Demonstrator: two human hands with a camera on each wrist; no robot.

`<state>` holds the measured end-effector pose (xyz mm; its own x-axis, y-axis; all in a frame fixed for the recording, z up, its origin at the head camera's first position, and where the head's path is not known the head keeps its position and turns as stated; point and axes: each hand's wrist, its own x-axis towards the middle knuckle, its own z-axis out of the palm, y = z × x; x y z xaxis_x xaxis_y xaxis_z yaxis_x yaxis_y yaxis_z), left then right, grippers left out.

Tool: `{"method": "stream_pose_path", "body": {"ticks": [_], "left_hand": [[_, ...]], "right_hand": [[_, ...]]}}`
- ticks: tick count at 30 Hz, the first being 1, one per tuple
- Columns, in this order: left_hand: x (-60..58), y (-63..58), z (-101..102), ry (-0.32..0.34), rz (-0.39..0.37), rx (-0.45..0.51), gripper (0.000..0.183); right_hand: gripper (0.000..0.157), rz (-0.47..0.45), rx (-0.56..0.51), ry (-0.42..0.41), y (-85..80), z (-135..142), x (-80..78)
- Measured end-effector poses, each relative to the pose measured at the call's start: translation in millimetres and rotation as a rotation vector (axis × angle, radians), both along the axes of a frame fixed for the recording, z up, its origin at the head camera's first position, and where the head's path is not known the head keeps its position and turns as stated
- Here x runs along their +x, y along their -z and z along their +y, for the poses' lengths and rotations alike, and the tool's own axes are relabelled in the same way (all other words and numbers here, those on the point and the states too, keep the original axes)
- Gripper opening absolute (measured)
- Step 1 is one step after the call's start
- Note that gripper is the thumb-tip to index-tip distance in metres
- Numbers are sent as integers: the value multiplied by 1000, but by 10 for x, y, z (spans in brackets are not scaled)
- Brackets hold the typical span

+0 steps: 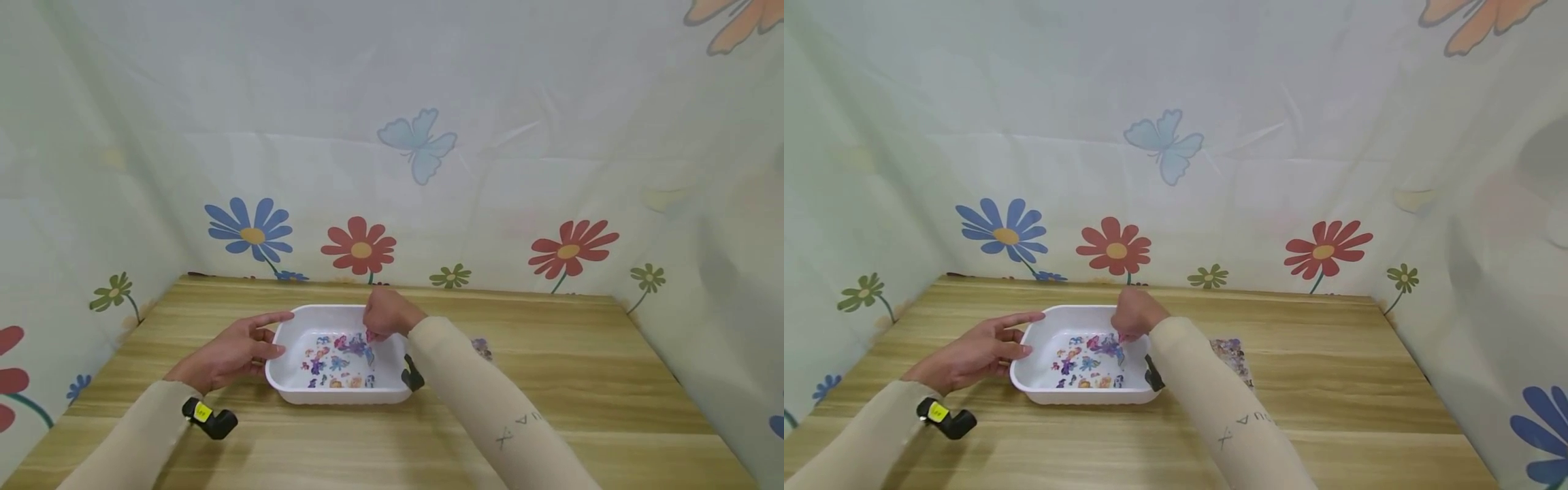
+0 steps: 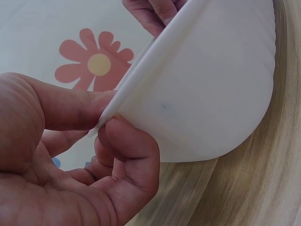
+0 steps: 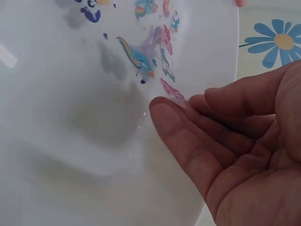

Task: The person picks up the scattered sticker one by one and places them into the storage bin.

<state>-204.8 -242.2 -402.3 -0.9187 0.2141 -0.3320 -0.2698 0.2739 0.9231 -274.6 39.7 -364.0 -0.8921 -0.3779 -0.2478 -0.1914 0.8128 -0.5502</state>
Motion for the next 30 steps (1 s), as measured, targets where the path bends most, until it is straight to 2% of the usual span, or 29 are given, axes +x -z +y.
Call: {"method": "stream_pose_path", "body": {"ticks": [8, 22, 25, 29, 30], "left_hand": [[-12, 20, 13, -8, 4, -9, 77], [-1, 5, 17, -3, 9, -10, 77], [0, -1, 17, -3, 9, -9, 77], [2, 4, 12, -5, 8, -5, 77], [2, 7, 10, -5, 8, -5, 77]], "right_hand": [[51, -12, 19, 5, -10, 34, -3], [48, -21, -12, 12, -84, 114, 23], [38, -31, -61, 13, -108, 139, 33], [8, -66, -110, 21, -139, 173, 49], [14, -78, -115, 23, -146, 180, 50]]}}
